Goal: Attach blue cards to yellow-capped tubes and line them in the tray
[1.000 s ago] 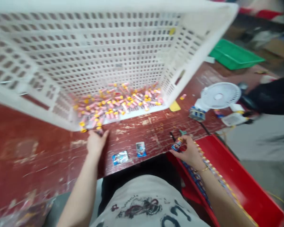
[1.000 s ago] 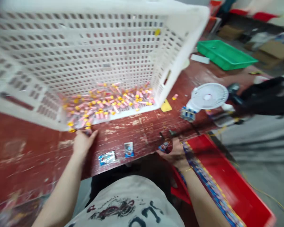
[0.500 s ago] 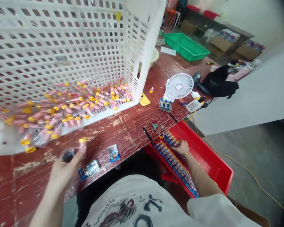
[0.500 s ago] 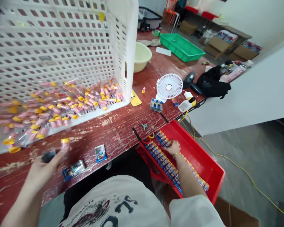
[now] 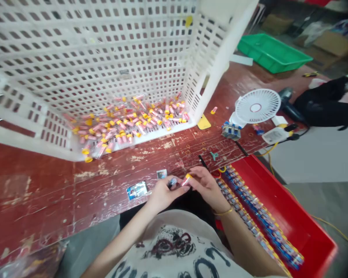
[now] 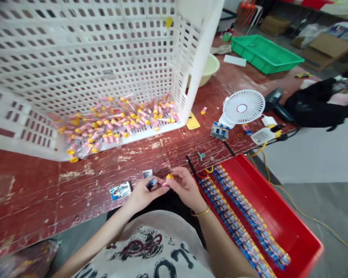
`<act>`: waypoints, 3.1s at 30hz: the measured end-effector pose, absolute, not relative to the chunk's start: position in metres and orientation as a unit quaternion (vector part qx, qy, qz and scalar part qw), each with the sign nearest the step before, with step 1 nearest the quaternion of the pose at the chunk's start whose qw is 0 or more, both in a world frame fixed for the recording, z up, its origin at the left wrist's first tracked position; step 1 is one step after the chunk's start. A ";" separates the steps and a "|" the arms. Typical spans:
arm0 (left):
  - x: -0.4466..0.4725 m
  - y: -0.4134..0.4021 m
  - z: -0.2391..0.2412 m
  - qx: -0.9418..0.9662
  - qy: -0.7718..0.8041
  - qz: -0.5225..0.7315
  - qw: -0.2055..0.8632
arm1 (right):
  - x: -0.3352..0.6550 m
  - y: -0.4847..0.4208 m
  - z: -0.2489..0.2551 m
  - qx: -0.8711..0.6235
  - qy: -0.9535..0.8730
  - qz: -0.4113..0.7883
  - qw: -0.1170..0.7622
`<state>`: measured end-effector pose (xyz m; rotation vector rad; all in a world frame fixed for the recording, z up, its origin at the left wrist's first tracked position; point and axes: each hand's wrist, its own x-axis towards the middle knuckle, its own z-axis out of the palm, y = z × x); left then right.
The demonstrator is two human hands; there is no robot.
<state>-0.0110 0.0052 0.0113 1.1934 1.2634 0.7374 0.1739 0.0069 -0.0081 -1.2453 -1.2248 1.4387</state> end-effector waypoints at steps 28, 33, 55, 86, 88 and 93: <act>-0.061 0.000 0.032 0.218 0.540 0.407 0.704 | 0.104 0.065 0.068 -0.340 -0.706 0.428 0.451; -0.059 0.000 0.035 0.217 0.542 0.406 0.704 | 0.103 0.070 0.070 -0.309 -0.763 0.398 0.405; -0.043 0.012 0.043 0.100 0.470 0.473 0.738 | 0.091 0.032 0.025 -0.377 -0.636 0.573 0.355; -0.057 -0.033 -0.005 0.310 0.549 0.215 0.746 | 0.402 -0.042 -0.109 -0.895 -0.412 0.143 0.094; -0.052 -0.031 -0.007 0.333 0.571 0.221 0.717 | 0.417 -0.041 -0.129 -0.898 -0.402 0.162 0.069; -0.045 -0.023 -0.002 0.345 0.572 0.259 0.697 | 0.416 -0.017 -0.158 -0.905 -0.392 0.162 0.033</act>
